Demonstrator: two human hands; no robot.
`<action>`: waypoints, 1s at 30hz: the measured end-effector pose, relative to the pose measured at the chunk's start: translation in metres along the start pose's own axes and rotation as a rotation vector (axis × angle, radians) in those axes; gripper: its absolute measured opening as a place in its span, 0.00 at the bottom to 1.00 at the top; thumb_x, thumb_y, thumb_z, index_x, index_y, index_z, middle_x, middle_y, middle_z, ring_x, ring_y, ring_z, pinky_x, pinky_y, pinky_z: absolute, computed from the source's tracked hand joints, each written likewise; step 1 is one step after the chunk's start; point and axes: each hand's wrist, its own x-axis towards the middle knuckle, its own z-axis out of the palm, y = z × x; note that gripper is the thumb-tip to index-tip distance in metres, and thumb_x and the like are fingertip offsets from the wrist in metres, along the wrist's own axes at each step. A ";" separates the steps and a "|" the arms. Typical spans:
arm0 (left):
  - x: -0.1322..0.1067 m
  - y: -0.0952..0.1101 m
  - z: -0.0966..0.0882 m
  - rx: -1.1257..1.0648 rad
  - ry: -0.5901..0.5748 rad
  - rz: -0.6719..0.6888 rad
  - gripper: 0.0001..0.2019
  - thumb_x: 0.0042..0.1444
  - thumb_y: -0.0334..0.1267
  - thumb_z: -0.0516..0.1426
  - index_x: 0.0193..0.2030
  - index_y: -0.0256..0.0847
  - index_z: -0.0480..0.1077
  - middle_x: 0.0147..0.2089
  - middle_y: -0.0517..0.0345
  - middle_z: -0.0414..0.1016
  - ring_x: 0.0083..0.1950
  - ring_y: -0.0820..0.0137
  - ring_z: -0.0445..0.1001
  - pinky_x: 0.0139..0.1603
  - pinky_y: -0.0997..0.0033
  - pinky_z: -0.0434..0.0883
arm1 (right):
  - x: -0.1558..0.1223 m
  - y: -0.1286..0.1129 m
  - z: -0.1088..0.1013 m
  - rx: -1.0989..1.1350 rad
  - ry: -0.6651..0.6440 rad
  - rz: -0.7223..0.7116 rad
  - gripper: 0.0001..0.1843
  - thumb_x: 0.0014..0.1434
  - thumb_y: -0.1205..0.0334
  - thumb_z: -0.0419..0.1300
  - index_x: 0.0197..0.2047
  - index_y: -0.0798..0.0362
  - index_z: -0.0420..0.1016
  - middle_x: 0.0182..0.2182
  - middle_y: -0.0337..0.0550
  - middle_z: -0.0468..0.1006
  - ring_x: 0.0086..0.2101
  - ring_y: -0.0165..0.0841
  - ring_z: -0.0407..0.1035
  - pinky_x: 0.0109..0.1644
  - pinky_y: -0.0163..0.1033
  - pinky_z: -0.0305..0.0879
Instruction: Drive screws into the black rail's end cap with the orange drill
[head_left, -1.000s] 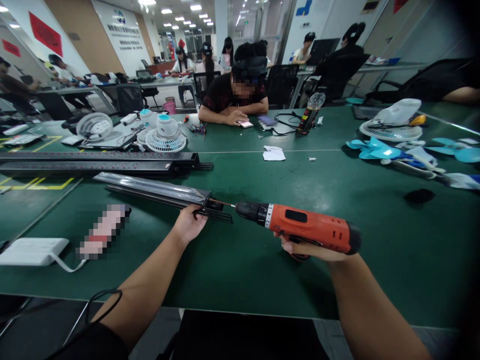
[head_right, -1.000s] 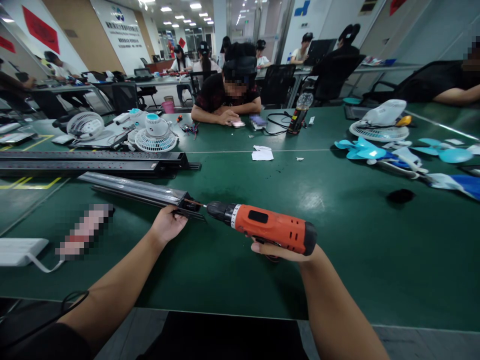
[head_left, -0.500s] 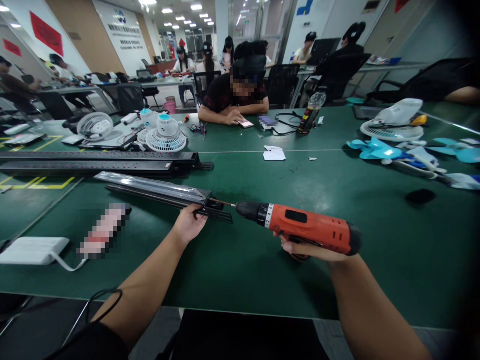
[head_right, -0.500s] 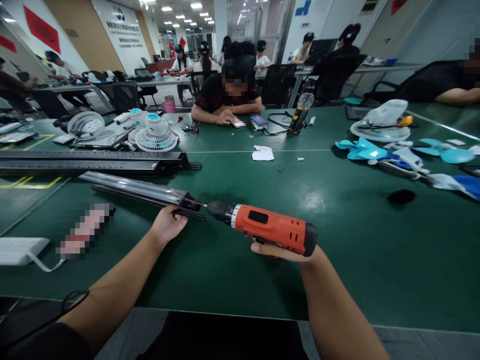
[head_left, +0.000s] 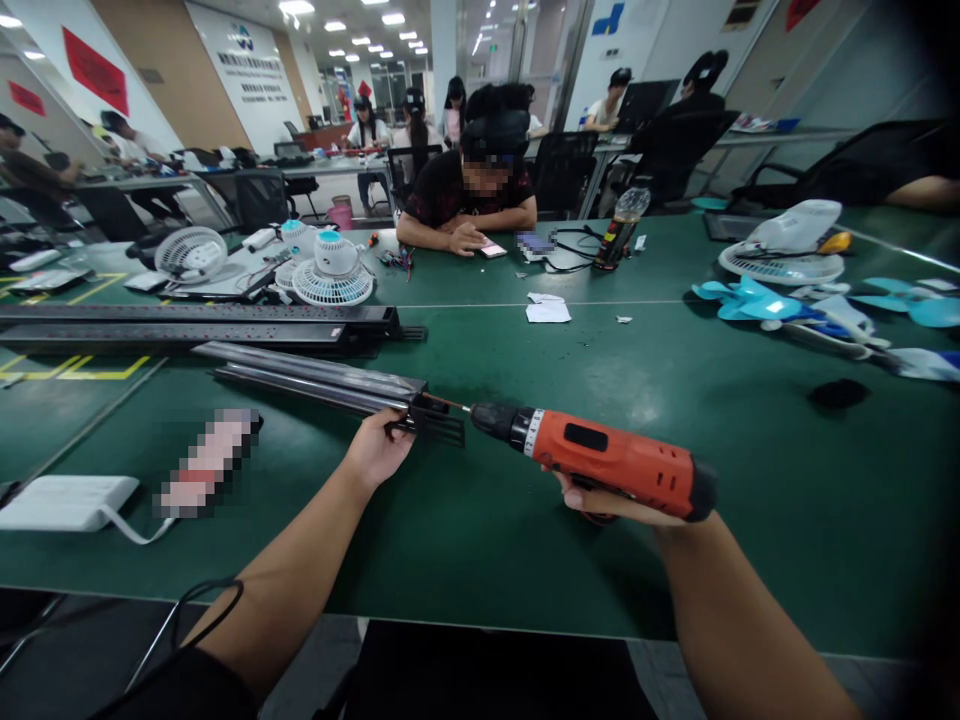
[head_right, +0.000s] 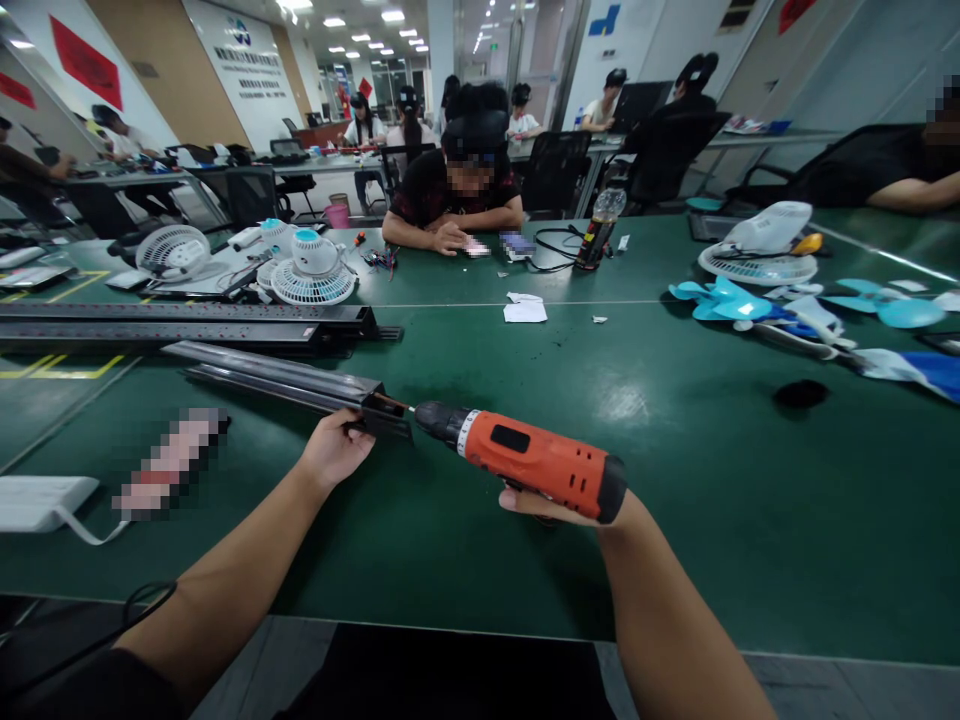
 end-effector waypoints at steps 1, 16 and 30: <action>0.000 0.000 0.000 0.007 0.007 0.001 0.11 0.50 0.16 0.54 0.27 0.36 0.69 0.24 0.63 0.68 0.17 0.84 0.55 0.19 0.86 0.61 | 0.003 0.001 0.002 -0.017 -0.024 -0.067 0.12 0.73 0.51 0.64 0.40 0.49 0.74 0.30 0.37 0.75 0.28 0.30 0.72 0.33 0.36 0.74; 0.011 -0.002 -0.013 0.122 -0.103 -0.015 0.11 0.55 0.22 0.57 0.39 0.32 0.81 0.40 0.45 0.85 0.42 0.64 0.84 0.45 0.70 0.82 | 0.003 0.013 0.012 -0.060 0.029 -0.182 0.21 0.67 0.40 0.70 0.43 0.49 0.74 0.29 0.33 0.71 0.26 0.28 0.64 0.30 0.36 0.70; 0.015 -0.004 -0.020 0.105 -0.048 -0.008 0.16 0.52 0.19 0.57 0.45 0.32 0.80 0.43 0.45 0.85 0.46 0.61 0.85 0.46 0.69 0.83 | 0.008 -0.027 0.006 0.123 -0.119 0.415 0.07 0.59 0.63 0.66 0.32 0.51 0.70 0.23 0.33 0.71 0.23 0.28 0.67 0.26 0.35 0.69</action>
